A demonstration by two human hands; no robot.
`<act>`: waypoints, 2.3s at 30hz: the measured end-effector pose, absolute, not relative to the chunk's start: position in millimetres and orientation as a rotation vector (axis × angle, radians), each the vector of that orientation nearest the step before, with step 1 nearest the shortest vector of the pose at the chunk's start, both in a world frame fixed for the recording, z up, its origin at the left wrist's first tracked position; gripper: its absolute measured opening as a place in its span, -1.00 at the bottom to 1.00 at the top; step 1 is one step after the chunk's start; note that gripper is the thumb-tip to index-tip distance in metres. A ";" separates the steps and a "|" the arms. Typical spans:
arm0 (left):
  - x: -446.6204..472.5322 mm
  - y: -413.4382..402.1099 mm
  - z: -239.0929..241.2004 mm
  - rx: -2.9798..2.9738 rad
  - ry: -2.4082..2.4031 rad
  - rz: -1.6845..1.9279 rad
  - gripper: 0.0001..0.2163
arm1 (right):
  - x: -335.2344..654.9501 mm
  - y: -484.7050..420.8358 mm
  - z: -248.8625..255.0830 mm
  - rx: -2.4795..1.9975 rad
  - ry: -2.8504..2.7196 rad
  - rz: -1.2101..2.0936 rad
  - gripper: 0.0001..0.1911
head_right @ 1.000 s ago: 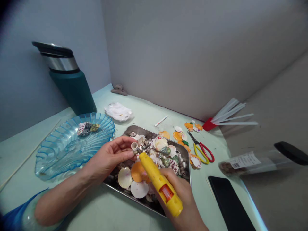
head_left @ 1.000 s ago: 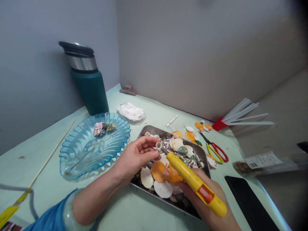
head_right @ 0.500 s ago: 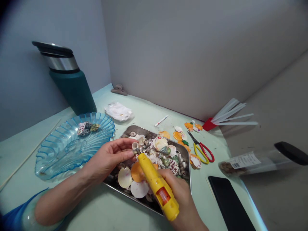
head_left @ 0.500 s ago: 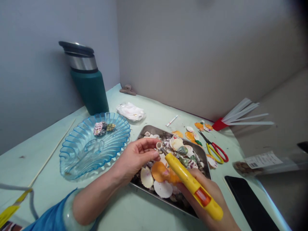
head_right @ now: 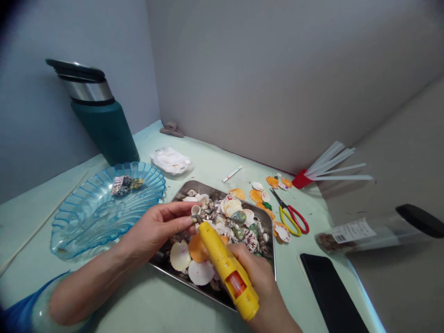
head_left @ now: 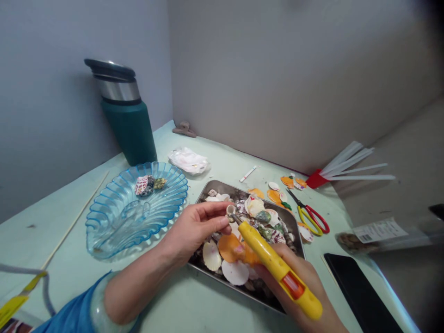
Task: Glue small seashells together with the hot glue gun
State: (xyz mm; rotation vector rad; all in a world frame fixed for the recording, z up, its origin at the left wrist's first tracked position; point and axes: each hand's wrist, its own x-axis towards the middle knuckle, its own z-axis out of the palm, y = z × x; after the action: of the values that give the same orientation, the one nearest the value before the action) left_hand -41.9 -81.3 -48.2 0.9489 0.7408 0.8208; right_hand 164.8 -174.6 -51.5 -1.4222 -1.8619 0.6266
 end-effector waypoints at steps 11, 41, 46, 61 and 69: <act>-43.4 -83.0 -44.7 0.986 0.744 0.829 -0.68 | 162.7 -174.5 -50.0 -1.449 -1.814 0.657 -0.97; -48.5 -81.5 -51.6 0.988 0.606 0.717 -0.59 | 162.5 -176.2 -44.1 -1.469 -1.606 0.747 -0.89; -47.2 -81.7 -49.2 0.984 0.631 0.758 -0.60 | 161.3 -176.6 -44.4 -1.489 -1.569 0.765 -0.88; -43.5 -82.6 -46.1 0.962 0.643 0.777 -0.68 | 163.2 -176.1 -49.0 -1.520 -1.652 0.732 -0.89; -43.4 -83.4 -44.4 0.951 0.684 0.791 -0.66 | 163.8 -175.8 -46.8 -1.500 -1.687 0.766 -0.85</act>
State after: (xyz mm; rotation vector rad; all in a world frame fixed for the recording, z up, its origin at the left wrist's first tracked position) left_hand -43.4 -83.4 -44.4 0.9513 0.6841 0.7915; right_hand 163.8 -175.8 -46.8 -1.4996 -1.6872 0.7663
